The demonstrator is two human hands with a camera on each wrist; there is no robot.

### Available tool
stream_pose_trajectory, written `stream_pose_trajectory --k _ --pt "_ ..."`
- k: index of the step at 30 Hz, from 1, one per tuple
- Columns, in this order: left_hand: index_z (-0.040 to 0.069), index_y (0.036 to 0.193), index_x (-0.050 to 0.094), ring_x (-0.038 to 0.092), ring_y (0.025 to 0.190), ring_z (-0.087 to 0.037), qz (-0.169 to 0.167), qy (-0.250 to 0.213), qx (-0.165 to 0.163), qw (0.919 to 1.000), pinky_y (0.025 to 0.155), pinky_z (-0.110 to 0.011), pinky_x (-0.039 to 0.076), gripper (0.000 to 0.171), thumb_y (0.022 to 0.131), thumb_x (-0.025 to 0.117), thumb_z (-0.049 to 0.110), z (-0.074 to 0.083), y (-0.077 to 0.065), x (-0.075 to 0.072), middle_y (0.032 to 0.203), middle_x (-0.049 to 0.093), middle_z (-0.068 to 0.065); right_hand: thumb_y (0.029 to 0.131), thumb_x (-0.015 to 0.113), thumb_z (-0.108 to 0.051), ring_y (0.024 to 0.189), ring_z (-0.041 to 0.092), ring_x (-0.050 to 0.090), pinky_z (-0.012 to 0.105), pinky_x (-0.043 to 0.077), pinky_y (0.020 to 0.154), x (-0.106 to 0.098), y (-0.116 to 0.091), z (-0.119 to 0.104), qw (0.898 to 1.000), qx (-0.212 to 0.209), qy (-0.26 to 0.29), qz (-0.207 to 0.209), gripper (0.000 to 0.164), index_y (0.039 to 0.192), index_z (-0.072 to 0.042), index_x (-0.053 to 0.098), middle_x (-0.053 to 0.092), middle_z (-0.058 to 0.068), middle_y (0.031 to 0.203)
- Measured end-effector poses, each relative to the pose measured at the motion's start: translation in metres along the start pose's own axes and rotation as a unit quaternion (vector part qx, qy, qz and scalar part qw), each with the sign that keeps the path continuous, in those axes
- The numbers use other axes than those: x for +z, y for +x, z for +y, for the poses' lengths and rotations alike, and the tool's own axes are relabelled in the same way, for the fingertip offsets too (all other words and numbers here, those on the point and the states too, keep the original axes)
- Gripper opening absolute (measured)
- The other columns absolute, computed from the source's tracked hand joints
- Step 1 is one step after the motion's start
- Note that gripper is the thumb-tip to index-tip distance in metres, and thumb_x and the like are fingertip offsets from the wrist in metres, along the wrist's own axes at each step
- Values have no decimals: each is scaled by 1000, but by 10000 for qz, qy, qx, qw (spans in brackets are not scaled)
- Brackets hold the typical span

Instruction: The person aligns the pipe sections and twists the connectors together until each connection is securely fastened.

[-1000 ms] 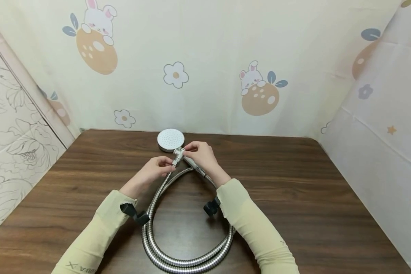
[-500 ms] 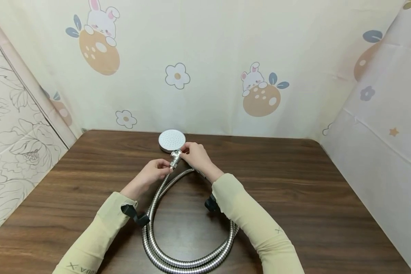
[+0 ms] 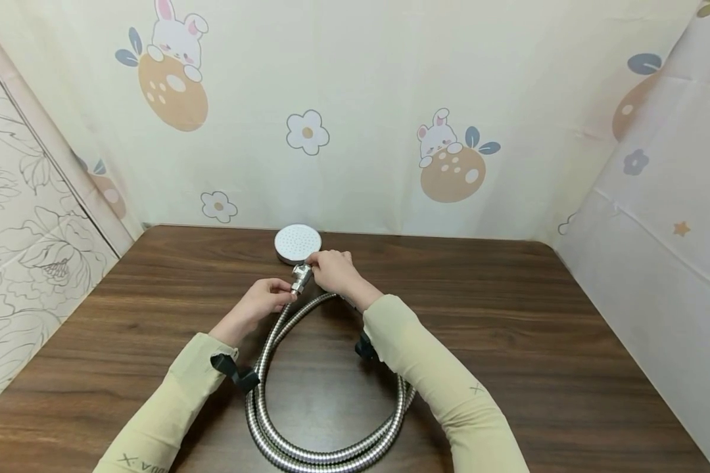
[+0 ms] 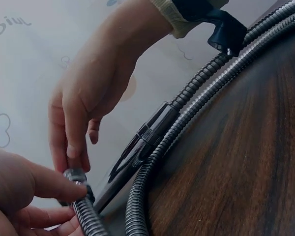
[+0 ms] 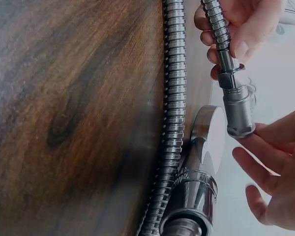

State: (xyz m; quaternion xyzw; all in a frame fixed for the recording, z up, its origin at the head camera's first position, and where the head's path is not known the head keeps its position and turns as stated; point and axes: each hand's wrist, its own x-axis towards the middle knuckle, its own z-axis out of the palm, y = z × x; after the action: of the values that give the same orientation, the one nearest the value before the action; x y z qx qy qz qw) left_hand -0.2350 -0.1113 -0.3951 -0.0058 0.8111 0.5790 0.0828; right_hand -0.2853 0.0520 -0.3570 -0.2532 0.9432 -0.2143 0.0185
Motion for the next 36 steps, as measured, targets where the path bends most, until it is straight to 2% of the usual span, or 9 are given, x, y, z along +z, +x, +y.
stream_pose_trajectory --k 3,7,10,17,21,31,36 --pt "-5 92 62 47 61 -10 210 262 45 9994 54 -20 40 17 79 63 6 0 -1 0 74 55 0 92 45 -12 107 24 52 46 25 88 0 1 -1 9995 25 -212 -229 31 119 -13 61 64 3 112" --pt "-3 90 63 47 59 -10 386 521 -12 9979 52 -19 40 17 78 65 8 -2 -1 1 76 57 -3 93 44 -10 112 24 48 47 18 89 0 2 -3 9986 46 -302 -432 32 120 -13 59 63 2 115" --pt "-3 89 64 48 60 -11 430 541 -123 9975 52 -19 41 16 78 65 8 -4 0 0 82 59 -6 93 45 -10 115 24 45 49 17 90 1 2 -3 9975 -96 -399 -572 32 123 -13 57 62 1 116" --pt "-3 89 64 52 64 -13 440 522 -328 9971 55 -20 44 15 78 66 8 -6 1 -2 90 60 -11 94 45 -10 125 25 34 49 13 94 6 4 1 9938 -352 -256 -1024 35 129 -13 50 54 2 127" --pt "-3 90 65 54 65 -13 403 551 -416 9968 57 -21 47 17 78 67 8 -7 1 -3 96 61 -13 93 44 -5 123 25 35 48 13 93 8 6 3 9925 -511 -364 -1047 36 126 -16 52 54 0 127" --pt "-2 90 66 54 63 -14 325 698 -433 9961 57 -23 47 18 77 68 10 -10 3 -4 90 62 -11 91 46 -5 127 25 33 51 11 98 11 9 1 9893 -341 -653 -1263 39 128 -14 52 52 1 130" --pt "-1 91 67 56 64 -14 289 826 -433 9952 58 -24 47 18 78 68 12 -12 4 -6 91 63 -11 92 45 -7 130 25 30 53 11 100 13 10 1 9875 -320 -790 -1327 38 128 -18 52 50 1 132"
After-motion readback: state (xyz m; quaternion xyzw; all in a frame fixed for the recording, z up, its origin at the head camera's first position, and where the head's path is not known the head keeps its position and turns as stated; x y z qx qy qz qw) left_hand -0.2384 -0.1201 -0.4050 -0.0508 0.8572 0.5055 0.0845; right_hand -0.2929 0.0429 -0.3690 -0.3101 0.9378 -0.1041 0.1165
